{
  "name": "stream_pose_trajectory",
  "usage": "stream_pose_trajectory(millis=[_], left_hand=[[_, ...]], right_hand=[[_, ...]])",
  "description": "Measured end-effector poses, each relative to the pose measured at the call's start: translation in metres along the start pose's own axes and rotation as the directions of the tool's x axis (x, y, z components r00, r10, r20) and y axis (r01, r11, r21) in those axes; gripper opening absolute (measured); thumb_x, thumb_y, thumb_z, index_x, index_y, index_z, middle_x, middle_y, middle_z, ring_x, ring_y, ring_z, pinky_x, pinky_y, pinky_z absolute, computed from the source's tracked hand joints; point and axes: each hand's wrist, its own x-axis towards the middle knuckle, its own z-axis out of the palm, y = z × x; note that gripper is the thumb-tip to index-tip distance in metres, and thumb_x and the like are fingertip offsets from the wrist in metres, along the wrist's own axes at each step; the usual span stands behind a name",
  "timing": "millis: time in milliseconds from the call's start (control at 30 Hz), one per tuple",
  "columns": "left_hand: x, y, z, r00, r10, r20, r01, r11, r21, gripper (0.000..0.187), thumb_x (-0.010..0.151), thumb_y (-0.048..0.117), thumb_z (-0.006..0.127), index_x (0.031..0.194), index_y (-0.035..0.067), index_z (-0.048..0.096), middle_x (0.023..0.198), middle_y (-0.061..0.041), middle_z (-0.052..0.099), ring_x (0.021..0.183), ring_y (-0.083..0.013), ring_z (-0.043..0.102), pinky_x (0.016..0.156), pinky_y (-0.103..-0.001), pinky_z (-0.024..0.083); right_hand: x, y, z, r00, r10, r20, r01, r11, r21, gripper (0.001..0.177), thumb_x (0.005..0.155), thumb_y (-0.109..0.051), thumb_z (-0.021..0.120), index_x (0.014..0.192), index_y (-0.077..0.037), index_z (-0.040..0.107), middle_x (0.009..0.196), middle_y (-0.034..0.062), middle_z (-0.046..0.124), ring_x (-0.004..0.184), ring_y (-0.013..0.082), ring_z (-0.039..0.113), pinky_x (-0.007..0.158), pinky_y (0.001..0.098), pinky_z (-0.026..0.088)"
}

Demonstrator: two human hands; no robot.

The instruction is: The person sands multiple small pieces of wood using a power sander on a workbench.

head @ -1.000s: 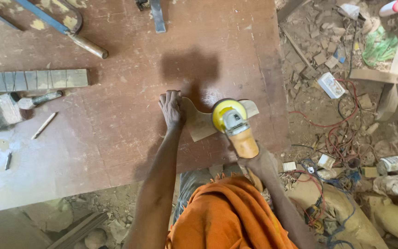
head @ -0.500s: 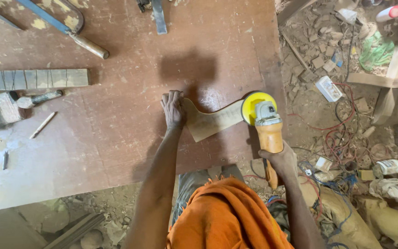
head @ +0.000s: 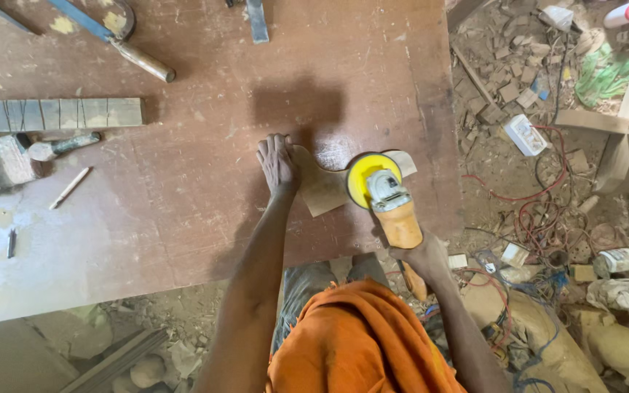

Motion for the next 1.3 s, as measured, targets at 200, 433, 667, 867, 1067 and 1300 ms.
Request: stream_pose_trajectory(millis=[200,433,667,867,1067,1300], left_hand=[[0.003,0.0,0.005,0.997,-0.072,0.036,0.07,0.997,0.04,0.024,0.108,0.026,0.046,0.105,0.007,0.059,0.112,-0.012,0.06,0.107,-0.0332,0.052,0.095,-0.048,0.038],[-0.001,-0.004,0.007,0.999,-0.039,0.016,0.039,0.999,0.026,0.023,0.107,0.025,0.046,0.109,0.007,0.06,0.113,-0.013,0.059,0.107,-0.0337,0.051,0.095,-0.049,0.037],[0.002,-0.007,0.003,0.998,-0.029,0.059,0.029,1.0,0.008,0.021,0.108,0.024,0.046,0.109,0.009,0.06,0.113,-0.014,0.058,0.109,-0.0355,0.049,0.097,-0.052,0.036],[0.006,-0.006,0.002,0.997,0.025,0.072,-0.024,1.0,-0.017,0.02,0.107,0.024,0.047,0.109,0.009,0.059,0.114,-0.013,0.058,0.11,-0.0355,0.049,0.097,-0.05,0.036],[0.011,-0.003,-0.004,0.993,0.033,0.117,-0.03,0.999,-0.029,0.02,0.108,0.022,0.045,0.108,0.009,0.06,0.112,-0.013,0.057,0.109,-0.035,0.049,0.097,-0.05,0.035],[0.011,-0.005,-0.003,0.994,0.016,0.109,-0.013,1.0,-0.026,0.02,0.107,0.023,0.046,0.107,0.01,0.06,0.11,-0.012,0.057,0.109,-0.0338,0.049,0.096,-0.05,0.035]], right_hand=[[-0.011,-0.027,0.006,0.991,-0.108,0.081,0.103,0.993,0.064,0.07,0.058,-0.027,0.087,0.124,-0.012,0.067,0.107,0.0138,0.078,0.1,0.0318,0.075,0.086,0.0421,0.058],[-0.012,-0.026,0.021,0.977,-0.202,0.065,0.198,0.978,0.067,0.084,0.054,-0.026,0.088,0.133,-0.014,0.06,0.121,0.0135,0.071,0.105,0.0336,0.071,0.086,0.0432,0.056],[-0.021,-0.048,0.024,0.985,-0.075,0.157,0.101,0.981,-0.165,0.085,0.058,-0.035,0.092,0.134,-0.018,0.057,0.117,0.0137,0.072,0.107,0.0377,0.069,0.092,0.0474,0.054],[-0.033,-0.06,0.004,0.994,-0.018,0.106,0.024,0.998,-0.054,0.089,0.055,-0.032,0.088,0.137,-0.021,0.056,0.113,0.0129,0.074,0.099,0.0371,0.072,0.087,0.0473,0.056],[-0.016,-0.031,-0.019,0.993,0.113,0.012,-0.113,0.993,-0.047,0.07,0.061,-0.036,0.085,0.126,-0.018,0.068,0.106,0.013,0.078,0.098,0.0333,0.076,0.084,0.0455,0.059],[-0.006,-0.005,-0.027,0.994,0.068,-0.081,-0.069,0.998,-0.013,0.065,0.059,-0.034,0.089,0.116,-0.01,0.071,0.105,0.018,0.077,0.101,0.035,0.073,0.088,0.0469,0.055]])
